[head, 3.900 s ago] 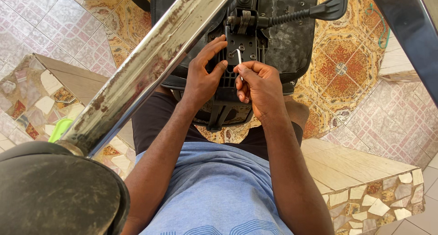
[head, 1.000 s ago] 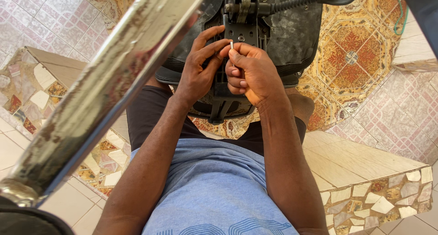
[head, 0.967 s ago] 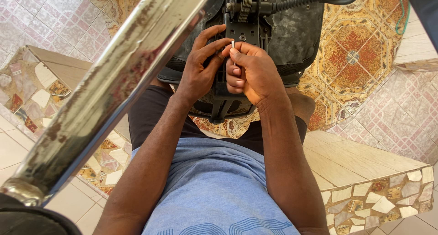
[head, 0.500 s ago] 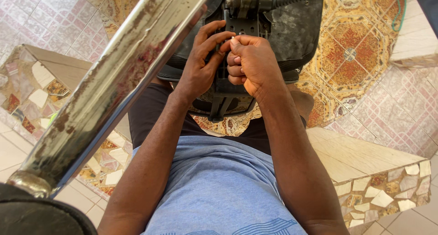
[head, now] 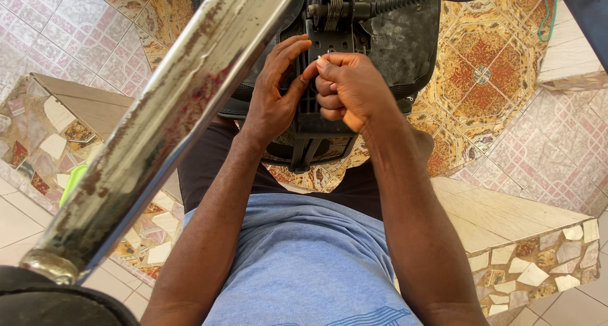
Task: The person sits on the floor and uses a hex key to remove and reinsert screws on the underside of an office chair base. The person detaches a plastic component, flips the chair, and continues adjusting the mechanism.
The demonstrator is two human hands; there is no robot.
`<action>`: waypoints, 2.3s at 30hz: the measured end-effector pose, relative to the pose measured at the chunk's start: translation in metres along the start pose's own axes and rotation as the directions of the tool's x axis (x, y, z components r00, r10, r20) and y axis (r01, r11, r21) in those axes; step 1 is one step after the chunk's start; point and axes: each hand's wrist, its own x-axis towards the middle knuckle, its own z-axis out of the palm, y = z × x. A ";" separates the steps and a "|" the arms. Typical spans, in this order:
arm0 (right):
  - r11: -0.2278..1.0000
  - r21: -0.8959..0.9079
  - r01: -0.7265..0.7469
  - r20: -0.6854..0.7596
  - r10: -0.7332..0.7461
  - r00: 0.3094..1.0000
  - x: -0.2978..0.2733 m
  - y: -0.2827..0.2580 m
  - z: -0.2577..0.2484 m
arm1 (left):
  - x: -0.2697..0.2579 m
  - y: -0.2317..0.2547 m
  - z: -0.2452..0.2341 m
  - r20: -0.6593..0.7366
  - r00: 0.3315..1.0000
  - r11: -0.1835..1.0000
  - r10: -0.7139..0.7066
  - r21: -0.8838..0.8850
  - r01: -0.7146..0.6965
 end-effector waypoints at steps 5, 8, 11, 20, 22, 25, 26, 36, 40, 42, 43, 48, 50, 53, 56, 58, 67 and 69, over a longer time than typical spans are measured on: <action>0.949 -0.298 -0.100 0.164 0.154 0.974 0.008 -0.033 -0.026 | -0.001 0.005 -0.005 0.029 0.999 0.999 -0.034 -0.014 0.035; 0.839 -0.538 -0.080 0.187 0.211 0.959 0.021 -0.056 -0.034 | -0.001 0.008 -0.006 0.042 0.999 0.999 -0.027 0.026 0.026; 0.660 -0.751 0.013 0.125 0.123 0.984 0.034 -0.069 -0.037 | 0.001 0.011 -0.006 0.050 0.999 0.997 -0.021 0.076 0.017; 0.530 -0.800 0.280 0.238 -0.148 0.960 0.035 -0.055 -0.052 | 0.001 0.010 -0.007 0.082 0.984 0.944 -0.161 -0.277 0.177; 0.509 -0.794 0.333 0.267 -0.200 0.943 0.034 -0.049 -0.054 | 0.000 0.009 -0.006 0.074 0.987 0.957 -0.143 -0.244 0.157; 0.528 -0.750 0.400 0.286 -0.286 0.915 0.035 -0.042 -0.054 | -0.001 0.008 -0.004 0.068 0.986 0.961 -0.151 -0.224 0.162; 0.564 -0.721 0.404 0.277 -0.300 0.913 0.035 -0.042 -0.054 | -0.001 0.007 -0.004 0.066 0.985 0.960 -0.158 -0.222 0.169; 0.719 -0.649 0.249 -0.047 -0.364 0.930 -0.005 -0.034 -0.043 | 0.001 0.005 -0.005 0.049 0.992 0.984 -0.117 -0.133 0.122; 0.849 -0.476 0.228 -0.207 -0.361 0.909 -0.030 -0.010 -0.040 | 0.000 0.006 -0.002 0.044 0.991 0.984 -0.126 -0.123 0.131; 0.901 -0.372 0.223 -0.262 -0.332 0.906 -0.036 0.001 -0.038 | -0.001 0.007 -0.001 0.043 0.991 0.985 -0.125 -0.115 0.129; 0.905 -0.350 0.244 -0.258 -0.343 0.903 -0.037 0.005 -0.038 | -0.001 0.007 -0.002 0.039 0.992 0.988 -0.116 -0.101 0.120; 0.905 -0.330 0.269 -0.259 -0.360 0.896 -0.038 0.011 -0.036 | -0.002 0.005 -0.001 0.036 0.992 0.985 -0.119 -0.125 0.122; 0.900 -0.358 0.249 -0.267 -0.354 0.896 -0.037 0.010 -0.033 | -0.002 0.003 -0.001 0.024 0.994 0.989 -0.103 -0.109 0.105; 0.894 -0.393 0.214 -0.290 -0.341 0.894 -0.038 0.007 -0.030 | -0.003 0.001 0.001 0.025 0.994 0.986 -0.107 -0.129 0.110; 0.884 -0.421 0.202 -0.288 -0.342 0.895 -0.038 0.005 -0.026 | -0.004 -0.001 0.001 0.020 0.993 0.985 -0.117 -0.127 0.118; 0.877 -0.438 0.199 -0.280 -0.344 0.896 -0.037 0.005 -0.023 | -0.004 -0.001 0.001 0.017 0.994 0.987 -0.108 -0.120 0.109; 0.923 -0.310 0.230 -0.318 -0.328 0.890 -0.028 0.011 -0.009 | -0.004 -0.003 0.001 0.019 0.995 0.991 -0.096 -0.096 0.098; 0.942 -0.260 0.213 -0.354 -0.298 0.887 -0.026 0.009 -0.007 | -0.004 -0.004 0.002 0.021 0.995 0.988 -0.102 -0.111 0.104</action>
